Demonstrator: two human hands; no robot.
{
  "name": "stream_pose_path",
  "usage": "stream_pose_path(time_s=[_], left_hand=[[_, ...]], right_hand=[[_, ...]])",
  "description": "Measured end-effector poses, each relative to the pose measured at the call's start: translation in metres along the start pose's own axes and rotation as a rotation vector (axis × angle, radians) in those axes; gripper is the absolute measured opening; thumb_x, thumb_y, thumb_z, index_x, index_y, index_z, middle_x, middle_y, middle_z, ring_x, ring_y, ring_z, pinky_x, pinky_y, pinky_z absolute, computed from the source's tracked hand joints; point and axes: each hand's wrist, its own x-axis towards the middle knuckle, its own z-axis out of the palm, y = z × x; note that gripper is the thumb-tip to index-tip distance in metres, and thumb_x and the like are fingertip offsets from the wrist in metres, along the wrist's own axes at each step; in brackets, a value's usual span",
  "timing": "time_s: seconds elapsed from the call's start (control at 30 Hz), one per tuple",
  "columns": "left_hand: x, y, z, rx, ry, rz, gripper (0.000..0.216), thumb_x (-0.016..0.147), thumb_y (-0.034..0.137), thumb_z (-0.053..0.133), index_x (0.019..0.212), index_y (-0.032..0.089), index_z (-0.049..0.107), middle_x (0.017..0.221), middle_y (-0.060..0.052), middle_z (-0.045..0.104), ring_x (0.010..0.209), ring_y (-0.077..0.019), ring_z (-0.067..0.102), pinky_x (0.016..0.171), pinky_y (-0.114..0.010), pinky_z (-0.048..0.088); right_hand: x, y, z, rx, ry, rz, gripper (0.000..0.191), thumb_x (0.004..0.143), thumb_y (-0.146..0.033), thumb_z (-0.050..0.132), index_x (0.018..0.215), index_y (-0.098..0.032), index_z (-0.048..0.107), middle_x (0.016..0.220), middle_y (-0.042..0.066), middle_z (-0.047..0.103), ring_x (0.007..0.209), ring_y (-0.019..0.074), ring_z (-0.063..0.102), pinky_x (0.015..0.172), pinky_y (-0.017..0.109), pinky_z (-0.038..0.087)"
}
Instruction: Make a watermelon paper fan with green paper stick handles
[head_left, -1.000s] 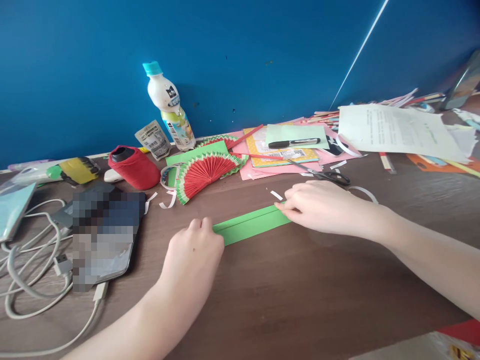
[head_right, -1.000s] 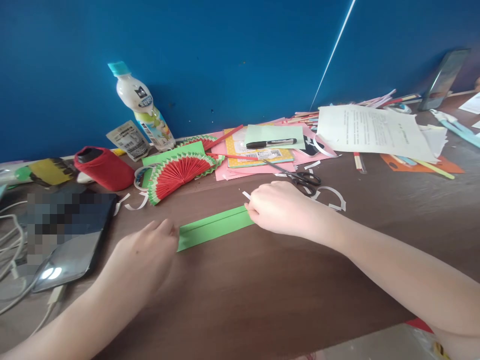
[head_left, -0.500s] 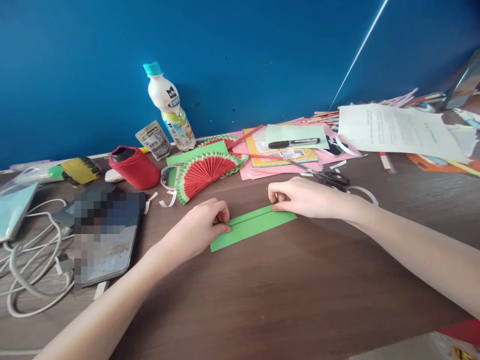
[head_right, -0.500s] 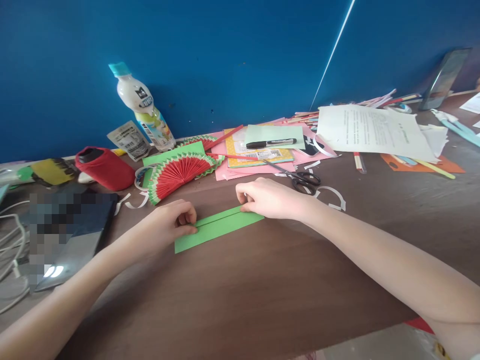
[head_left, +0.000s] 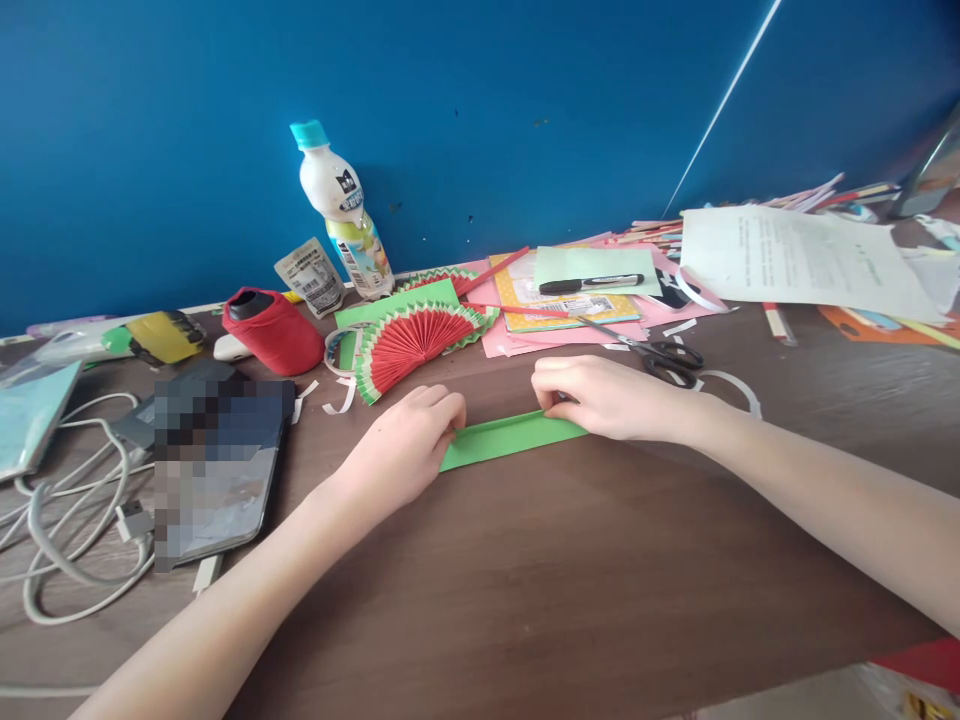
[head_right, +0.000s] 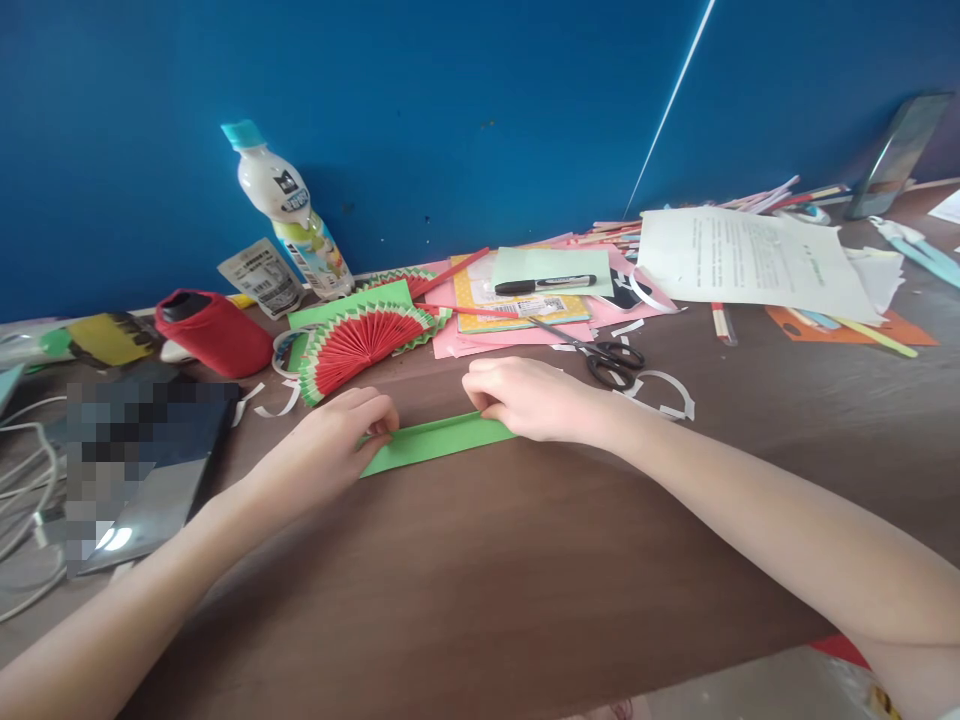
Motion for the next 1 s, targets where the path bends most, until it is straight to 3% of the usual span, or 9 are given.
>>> stream_pose_path(time_s=[0.2, 0.4, 0.57, 0.67, 0.8, 0.9, 1.0], left_hand=[[-0.005, 0.009, -0.004, 0.281, -0.049, 0.157, 0.026, 0.070, -0.004, 0.038, 0.075, 0.019, 0.050, 0.079, -0.003, 0.052, 0.074, -0.0180, 0.047, 0.058, -0.028, 0.036], [-0.011, 0.014, -0.012, 0.239, -0.158, 0.108, 0.031, 0.070, -0.006, 0.037, 0.079, 0.019, 0.053, 0.079, -0.002, 0.052, 0.069, -0.0156, 0.049, 0.058, -0.027, 0.036], [-0.001, 0.012, 0.002, 0.219, -0.078, 0.053, 0.020, 0.085, 0.010, 0.035, 0.079, 0.018, 0.053, 0.075, -0.002, 0.055, 0.070, -0.0162, 0.052, 0.059, -0.027, 0.037], [0.005, 0.015, 0.015, 0.230, -0.018, -0.019, 0.017, 0.090, 0.023, 0.036, 0.083, 0.018, 0.051, 0.077, -0.002, 0.058, 0.074, -0.0175, 0.054, 0.062, -0.028, 0.038], [0.010, 0.020, 0.023, 0.237, 0.012, -0.130, 0.022, 0.091, 0.031, 0.035, 0.082, 0.018, 0.051, 0.077, -0.003, 0.059, 0.075, -0.0178, 0.056, 0.059, -0.027, 0.037], [0.011, 0.022, 0.025, 0.228, 0.043, -0.139, 0.022, 0.091, 0.029, 0.034, 0.082, 0.018, 0.051, 0.078, -0.003, 0.059, 0.076, -0.0178, 0.055, 0.061, -0.027, 0.038], [0.011, 0.023, 0.029, 0.196, 0.096, -0.081, 0.017, 0.090, 0.022, 0.035, 0.084, 0.016, 0.050, 0.082, -0.004, 0.058, 0.079, -0.0178, 0.052, 0.069, -0.029, 0.041]], right_hand=[[-0.003, -0.004, -0.002, -0.060, -0.059, -0.050, 0.019, 0.078, -0.005, 0.039, 0.065, -0.017, 0.045, 0.074, -0.001, 0.047, 0.062, 0.0101, 0.042, 0.059, 0.025, 0.027], [-0.006, -0.002, -0.007, -0.005, -0.111, -0.006, 0.017, 0.078, -0.008, 0.041, 0.067, -0.019, 0.047, 0.076, -0.001, 0.053, 0.066, 0.0111, 0.047, 0.059, 0.024, 0.029], [-0.002, -0.006, -0.001, 0.022, -0.098, 0.164, 0.011, 0.079, -0.022, 0.047, 0.069, -0.020, 0.049, 0.069, -0.003, 0.056, 0.053, 0.0093, 0.043, 0.052, 0.024, 0.026], [0.004, -0.014, 0.009, -0.061, 0.008, 0.233, 0.029, 0.084, -0.039, 0.046, 0.063, -0.019, 0.046, 0.062, -0.002, 0.053, 0.055, 0.0105, 0.044, 0.051, 0.024, 0.023], [0.009, -0.026, 0.025, -0.251, 0.106, 0.339, 0.043, 0.085, -0.053, 0.041, 0.062, -0.018, 0.049, 0.069, 0.001, 0.055, 0.054, 0.0113, 0.046, 0.048, 0.025, 0.017], [0.010, -0.033, 0.031, -0.303, 0.115, 0.349, 0.045, 0.087, -0.054, 0.034, 0.066, -0.018, 0.052, 0.072, 0.002, 0.056, 0.054, 0.0118, 0.049, 0.047, 0.026, 0.015], [0.010, -0.035, 0.034, -0.282, 0.152, 0.273, 0.032, 0.089, -0.043, 0.040, 0.073, -0.018, 0.053, 0.075, 0.002, 0.058, 0.065, 0.0140, 0.053, 0.049, 0.026, 0.020]])
